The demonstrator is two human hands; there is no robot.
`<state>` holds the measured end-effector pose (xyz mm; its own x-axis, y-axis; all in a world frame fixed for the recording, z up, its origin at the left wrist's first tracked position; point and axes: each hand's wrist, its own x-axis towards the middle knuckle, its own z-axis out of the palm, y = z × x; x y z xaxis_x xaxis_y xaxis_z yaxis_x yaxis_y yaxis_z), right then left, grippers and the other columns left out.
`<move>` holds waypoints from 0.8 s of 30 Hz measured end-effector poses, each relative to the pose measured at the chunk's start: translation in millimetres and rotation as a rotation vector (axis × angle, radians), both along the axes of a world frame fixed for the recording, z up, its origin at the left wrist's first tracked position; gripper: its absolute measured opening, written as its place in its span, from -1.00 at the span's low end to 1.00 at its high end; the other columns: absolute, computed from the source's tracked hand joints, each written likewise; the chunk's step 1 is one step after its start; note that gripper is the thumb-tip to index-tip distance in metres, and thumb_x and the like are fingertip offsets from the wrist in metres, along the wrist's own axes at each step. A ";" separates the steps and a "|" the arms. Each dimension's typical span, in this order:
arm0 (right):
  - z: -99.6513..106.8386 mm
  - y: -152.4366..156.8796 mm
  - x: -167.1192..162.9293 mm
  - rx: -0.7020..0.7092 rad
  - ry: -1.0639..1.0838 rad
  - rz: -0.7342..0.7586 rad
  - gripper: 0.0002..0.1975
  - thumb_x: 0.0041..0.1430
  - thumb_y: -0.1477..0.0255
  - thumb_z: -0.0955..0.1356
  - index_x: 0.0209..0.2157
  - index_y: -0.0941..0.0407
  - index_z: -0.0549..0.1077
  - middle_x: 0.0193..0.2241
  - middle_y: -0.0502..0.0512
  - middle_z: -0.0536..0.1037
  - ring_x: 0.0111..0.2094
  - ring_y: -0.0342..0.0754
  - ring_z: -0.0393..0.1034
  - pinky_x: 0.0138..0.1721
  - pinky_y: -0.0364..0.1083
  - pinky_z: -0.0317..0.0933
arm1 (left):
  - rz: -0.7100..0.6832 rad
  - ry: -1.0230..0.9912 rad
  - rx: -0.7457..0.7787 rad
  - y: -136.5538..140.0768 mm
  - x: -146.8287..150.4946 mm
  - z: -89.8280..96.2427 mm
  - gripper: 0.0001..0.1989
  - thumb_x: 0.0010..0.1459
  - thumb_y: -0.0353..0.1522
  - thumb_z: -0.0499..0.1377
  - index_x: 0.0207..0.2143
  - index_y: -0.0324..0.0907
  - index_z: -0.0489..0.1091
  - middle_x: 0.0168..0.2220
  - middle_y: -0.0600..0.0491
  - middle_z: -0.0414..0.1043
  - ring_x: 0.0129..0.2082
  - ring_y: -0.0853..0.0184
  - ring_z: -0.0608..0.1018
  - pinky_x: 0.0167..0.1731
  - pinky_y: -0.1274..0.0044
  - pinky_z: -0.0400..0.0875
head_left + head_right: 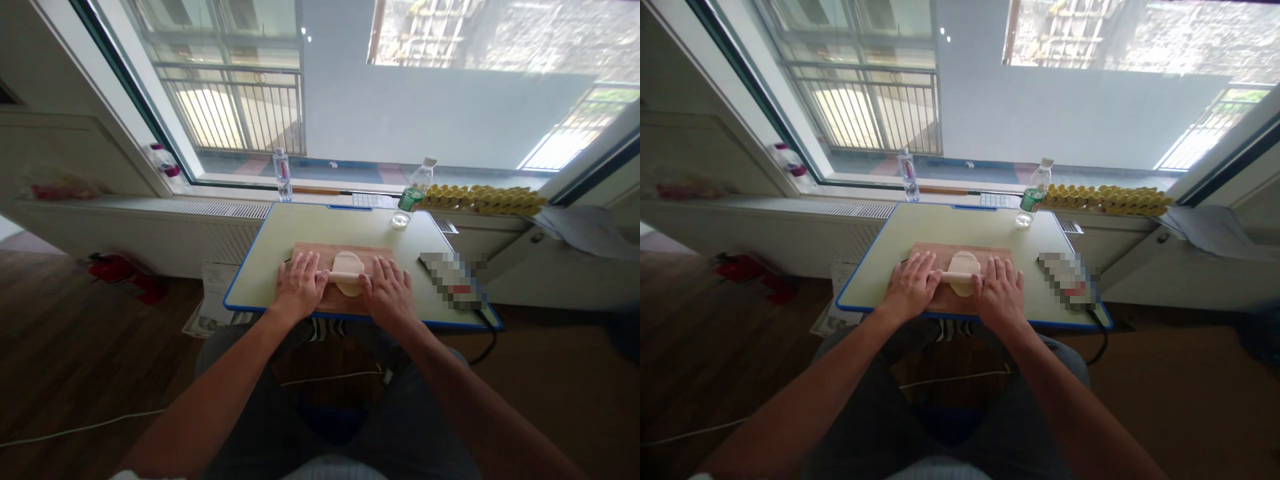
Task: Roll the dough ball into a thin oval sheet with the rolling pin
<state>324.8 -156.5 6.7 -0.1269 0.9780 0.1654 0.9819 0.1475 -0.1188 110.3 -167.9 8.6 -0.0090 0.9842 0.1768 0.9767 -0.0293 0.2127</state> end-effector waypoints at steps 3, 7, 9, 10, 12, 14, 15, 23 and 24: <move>-4.1 -1.7 -0.4 -0.007 0.019 -0.017 -0.29 0.58 0.15 0.04 0.53 0.27 0.15 0.55 0.32 0.15 0.56 0.28 -0.06 0.50 0.35 -0.11 | 0.009 0.009 0.002 -3.9 0.6 0.2 -0.38 0.54 -0.10 -0.10 0.51 -0.07 0.25 0.53 -0.04 0.22 0.54 0.05 0.22 0.49 0.02 0.13; 2.0 16.7 -3.7 -0.010 0.022 -0.019 -0.30 0.58 0.13 0.04 0.48 0.26 0.26 0.52 0.31 0.22 0.54 0.32 -0.02 0.49 0.40 -0.13 | 0.012 0.033 -0.020 14.4 0.7 5.4 -0.40 0.54 -0.06 -0.12 0.47 0.00 0.32 0.54 -0.01 0.21 0.54 0.03 0.22 0.49 0.02 0.11; 7.7 32.5 -6.7 -0.002 0.016 -0.009 -0.33 0.59 0.14 0.04 0.42 0.23 0.35 0.48 0.31 0.30 0.50 0.34 0.04 0.47 0.41 -0.10 | 0.013 0.054 -0.025 32.4 0.1 8.2 -0.40 0.54 -0.05 -0.14 0.46 0.03 0.34 0.54 -0.01 0.19 0.54 0.02 0.21 0.48 -0.01 0.09; 10.2 41.4 -8.2 -0.002 0.012 -0.006 -0.35 0.58 0.15 0.04 0.38 0.21 0.40 0.45 0.31 0.35 0.48 0.35 0.08 0.46 0.42 -0.08 | 0.015 0.060 -0.031 42.8 -0.5 9.3 -0.40 0.54 -0.05 -0.15 0.45 0.04 0.34 0.55 -0.01 0.19 0.53 0.02 0.21 0.48 -0.03 0.08; 13.9 60.7 -10.9 -0.011 0.005 -0.007 -0.38 0.57 0.16 0.06 0.31 0.20 0.46 0.38 0.34 0.43 0.45 0.34 0.13 0.44 0.41 -0.05 | 0.017 0.059 -0.063 64.8 -2.3 10.8 -0.40 0.54 -0.05 -0.16 0.45 0.05 0.34 0.55 -0.02 0.19 0.53 0.01 0.22 0.47 -0.07 0.06; 15.5 81.2 -12.4 -0.040 0.005 -0.005 -0.40 0.56 0.16 0.08 0.27 0.20 0.48 0.35 0.35 0.46 0.43 0.34 0.15 0.43 0.41 -0.03 | 0.006 0.049 -0.098 86.5 -4.8 12.0 -0.39 0.53 -0.05 -0.17 0.45 0.06 0.33 0.55 -0.03 0.17 0.52 0.02 0.22 0.47 -0.08 0.05; 15.9 91.7 -12.8 -0.061 0.010 0.003 -0.39 0.54 0.15 0.08 0.27 0.21 0.48 0.36 0.36 0.45 0.43 0.34 0.15 0.42 0.42 -0.02 | 0.001 0.044 -0.117 96.7 -6.2 12.6 -0.39 0.52 -0.04 -0.17 0.45 0.07 0.32 0.56 -0.03 0.17 0.52 0.03 0.23 0.47 -0.07 0.05; 19.7 156.4 -14.6 -0.252 0.080 -0.021 -0.31 0.50 0.07 0.09 0.40 0.18 0.38 0.47 0.38 0.29 0.43 0.33 0.17 0.39 0.37 0.05 | 0.026 -0.010 -0.249 146.7 -10.6 17.7 -0.41 0.47 -0.08 -0.13 0.41 0.03 0.35 0.50 -0.10 0.24 0.42 -0.04 0.36 0.38 -0.09 0.22; 20.0 159.1 -14.9 -0.257 0.082 -0.023 -0.30 0.50 0.06 0.09 0.41 0.19 0.37 0.47 0.40 0.29 0.43 0.34 0.18 0.38 0.37 0.06 | 0.032 -0.013 -0.248 147.6 -10.6 17.6 -0.41 0.47 -0.09 -0.12 0.39 0.03 0.37 0.50 -0.11 0.25 0.41 -0.05 0.37 0.37 -0.09 0.23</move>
<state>309.9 2.6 26.7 -0.1010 0.9917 -0.0794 0.9702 0.0805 -0.2286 99.8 -20.3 26.2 -0.0412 0.9967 -0.0701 0.9734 0.0559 0.2223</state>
